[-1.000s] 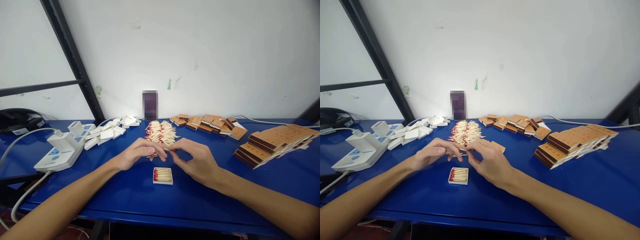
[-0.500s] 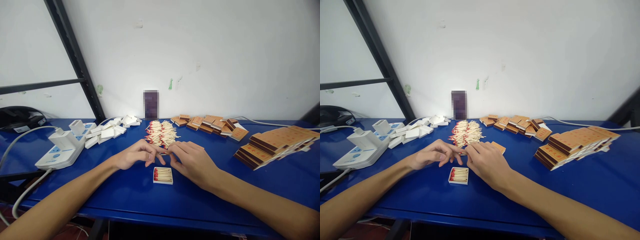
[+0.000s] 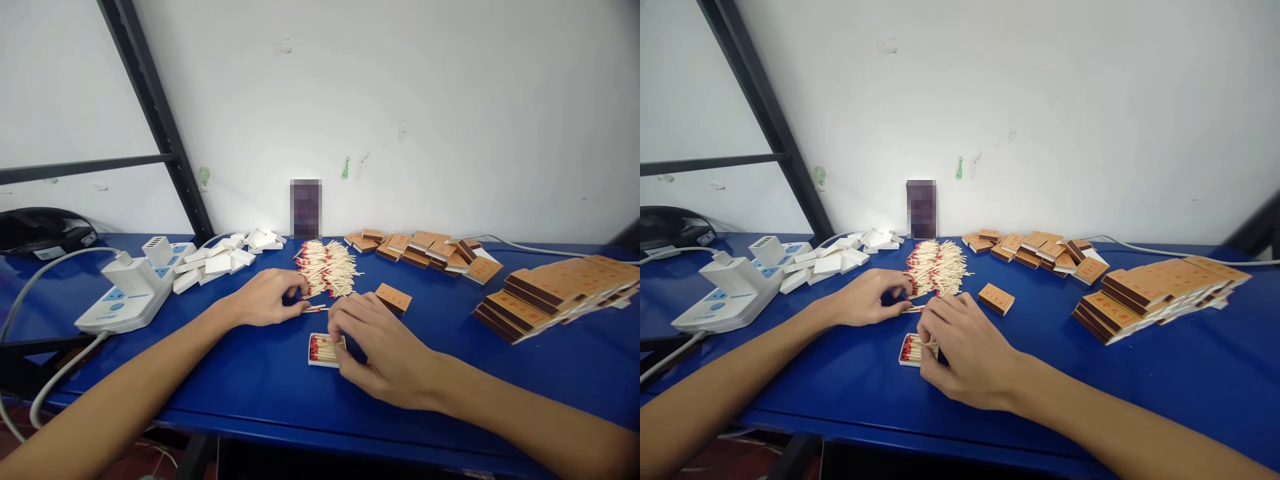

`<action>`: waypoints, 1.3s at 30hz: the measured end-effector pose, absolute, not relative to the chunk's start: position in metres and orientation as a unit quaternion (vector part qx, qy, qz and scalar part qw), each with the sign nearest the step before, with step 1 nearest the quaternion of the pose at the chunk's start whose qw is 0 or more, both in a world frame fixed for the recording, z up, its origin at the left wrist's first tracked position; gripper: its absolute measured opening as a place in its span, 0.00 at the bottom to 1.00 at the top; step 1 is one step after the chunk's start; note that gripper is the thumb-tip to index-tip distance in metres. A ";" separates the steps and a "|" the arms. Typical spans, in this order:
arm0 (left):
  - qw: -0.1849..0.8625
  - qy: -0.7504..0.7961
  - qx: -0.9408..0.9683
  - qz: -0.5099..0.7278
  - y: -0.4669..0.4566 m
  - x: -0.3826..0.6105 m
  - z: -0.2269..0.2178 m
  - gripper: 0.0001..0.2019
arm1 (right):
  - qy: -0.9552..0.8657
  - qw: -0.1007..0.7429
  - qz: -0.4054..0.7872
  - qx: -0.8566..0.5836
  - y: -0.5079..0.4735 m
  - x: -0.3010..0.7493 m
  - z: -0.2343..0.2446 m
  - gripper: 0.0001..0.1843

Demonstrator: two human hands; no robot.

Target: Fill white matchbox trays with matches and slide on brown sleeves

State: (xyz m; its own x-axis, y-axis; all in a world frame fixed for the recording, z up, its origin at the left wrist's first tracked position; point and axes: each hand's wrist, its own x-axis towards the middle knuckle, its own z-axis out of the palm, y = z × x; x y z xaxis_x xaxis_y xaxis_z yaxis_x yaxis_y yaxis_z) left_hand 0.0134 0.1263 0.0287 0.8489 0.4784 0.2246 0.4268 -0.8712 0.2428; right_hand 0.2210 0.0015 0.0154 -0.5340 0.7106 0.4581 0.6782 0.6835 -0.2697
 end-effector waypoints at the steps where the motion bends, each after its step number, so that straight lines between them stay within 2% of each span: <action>1: 0.087 0.227 0.961 0.129 0.126 0.014 0.028 0.07 | -0.876 0.268 0.025 -0.400 0.001 0.220 0.016 0.02; 7: 0.099 0.200 0.966 0.128 0.123 0.019 0.023 0.03 | -0.847 0.283 -0.002 -0.450 0.016 0.227 0.011 0.06; 14: 0.109 0.196 0.967 0.118 0.122 0.020 0.021 0.05 | -0.846 0.193 0.019 -0.496 0.039 0.236 0.001 0.08; 19: 0.111 0.202 0.967 0.106 0.121 0.020 0.023 0.06 | -0.845 0.169 0.018 -0.507 0.045 0.235 0.000 0.08; 22: 0.110 0.204 0.967 0.103 0.122 0.019 0.024 0.07 | -0.850 0.189 0.002 -0.491 0.038 0.235 0.003 0.07; 26: 0.104 0.209 0.969 0.083 0.124 0.016 0.025 0.07 | -0.861 0.264 0.024 -0.433 0.017 0.233 0.013 0.06; 29: 0.103 0.211 0.969 0.080 0.123 0.015 0.025 0.08 | -0.871 0.259 0.049 -0.413 0.005 0.230 0.018 0.04; 32: 0.146 0.216 0.961 0.093 0.120 0.016 0.029 0.09 | -0.866 0.257 0.045 -0.426 0.006 0.230 0.017 0.03; 36: 0.263 0.206 0.937 0.106 0.113 0.019 0.036 0.11 | -0.840 0.285 -0.013 -0.462 0.016 0.233 0.012 0.02; 39: 0.335 0.194 0.917 0.095 0.108 0.018 0.039 0.12 | -0.845 0.282 -0.023 -0.454 0.020 0.235 0.008 0.05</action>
